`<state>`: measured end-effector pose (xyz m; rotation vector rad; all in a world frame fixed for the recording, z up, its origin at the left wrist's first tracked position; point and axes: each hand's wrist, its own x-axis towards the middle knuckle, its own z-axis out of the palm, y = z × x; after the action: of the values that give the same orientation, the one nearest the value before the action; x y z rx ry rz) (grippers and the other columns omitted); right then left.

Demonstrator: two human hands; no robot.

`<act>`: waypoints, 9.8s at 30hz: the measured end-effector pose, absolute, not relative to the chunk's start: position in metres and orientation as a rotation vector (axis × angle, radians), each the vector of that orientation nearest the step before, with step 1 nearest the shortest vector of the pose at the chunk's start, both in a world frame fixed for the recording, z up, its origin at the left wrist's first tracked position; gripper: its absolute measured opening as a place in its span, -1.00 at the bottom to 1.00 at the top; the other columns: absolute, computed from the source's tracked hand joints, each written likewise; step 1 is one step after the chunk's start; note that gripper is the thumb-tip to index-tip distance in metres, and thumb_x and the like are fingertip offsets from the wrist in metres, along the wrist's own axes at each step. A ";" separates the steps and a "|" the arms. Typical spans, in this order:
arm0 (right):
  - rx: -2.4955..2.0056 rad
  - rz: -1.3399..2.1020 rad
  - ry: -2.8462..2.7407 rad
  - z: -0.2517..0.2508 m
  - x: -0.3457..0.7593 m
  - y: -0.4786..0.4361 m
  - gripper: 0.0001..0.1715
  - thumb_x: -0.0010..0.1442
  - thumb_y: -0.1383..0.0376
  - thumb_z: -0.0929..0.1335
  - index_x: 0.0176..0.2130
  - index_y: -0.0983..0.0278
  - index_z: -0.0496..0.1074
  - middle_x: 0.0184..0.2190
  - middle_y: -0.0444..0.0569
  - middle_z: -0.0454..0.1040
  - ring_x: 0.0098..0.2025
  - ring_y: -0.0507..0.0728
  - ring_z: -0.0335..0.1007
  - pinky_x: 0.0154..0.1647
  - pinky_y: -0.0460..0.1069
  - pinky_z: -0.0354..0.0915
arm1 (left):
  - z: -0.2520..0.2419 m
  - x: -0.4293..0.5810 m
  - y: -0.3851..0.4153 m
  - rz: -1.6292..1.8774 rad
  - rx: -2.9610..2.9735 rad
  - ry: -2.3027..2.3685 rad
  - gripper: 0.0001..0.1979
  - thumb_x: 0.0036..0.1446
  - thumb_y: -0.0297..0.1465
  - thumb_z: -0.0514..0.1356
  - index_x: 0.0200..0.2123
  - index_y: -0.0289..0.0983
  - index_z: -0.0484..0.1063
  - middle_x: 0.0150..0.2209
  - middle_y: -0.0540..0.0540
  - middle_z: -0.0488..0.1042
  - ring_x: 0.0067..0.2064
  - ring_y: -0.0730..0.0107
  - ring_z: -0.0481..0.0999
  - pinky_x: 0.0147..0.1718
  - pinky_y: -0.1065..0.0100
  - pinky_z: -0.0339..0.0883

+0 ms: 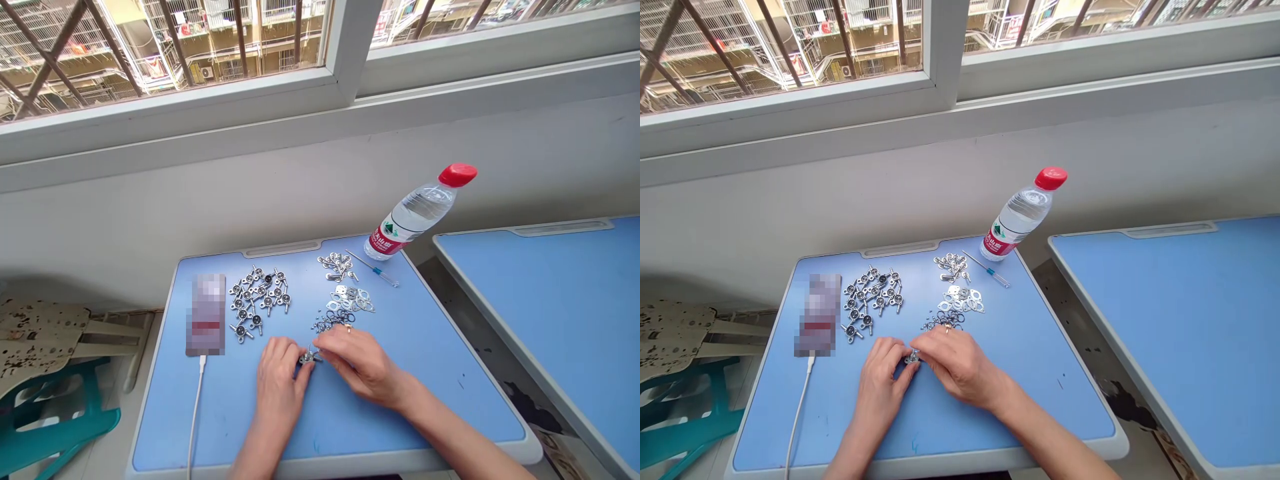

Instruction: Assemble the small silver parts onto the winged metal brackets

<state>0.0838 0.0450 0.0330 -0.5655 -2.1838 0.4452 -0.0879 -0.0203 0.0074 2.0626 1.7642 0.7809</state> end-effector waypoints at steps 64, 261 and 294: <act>-0.568 0.676 -2.165 0.036 0.079 0.042 -0.70 0.41 0.34 0.18 0.08 0.27 0.33 -0.25 0.05 0.56 -0.27 0.10 0.48 -0.30 -0.02 0.41 | 0.009 -0.087 -0.021 0.795 2.041 1.765 -0.84 0.12 -0.55 0.29 -0.33 -0.23 0.36 -0.34 0.00 0.44 -0.26 0.26 0.39 -0.31 0.29 0.27; -0.671 1.096 -2.137 0.056 0.084 0.054 -0.79 0.39 0.34 0.19 -0.24 0.24 0.36 -0.30 0.01 0.40 -0.25 0.11 0.31 -0.23 0.01 0.31 | 0.010 -0.092 -0.020 0.830 2.051 1.696 -0.86 0.16 -0.58 0.12 -0.29 -0.22 0.34 -0.31 -0.04 0.39 -0.26 0.30 0.44 -0.31 0.33 0.33; -0.453 0.499 -2.363 0.054 0.074 0.047 -0.59 0.31 0.55 0.12 0.05 0.37 0.34 -0.27 0.05 0.54 -0.25 0.07 0.46 -0.31 -0.04 0.40 | 0.009 -0.092 -0.022 0.805 2.027 1.701 -0.85 0.18 -0.59 0.11 -0.28 -0.21 0.31 -0.30 -0.04 0.39 -0.25 0.27 0.41 -0.30 0.29 0.32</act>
<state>0.0745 0.0472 0.0539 -0.4532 -2.3629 0.4986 -0.0920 -0.0220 0.0087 2.0274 1.7015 0.8048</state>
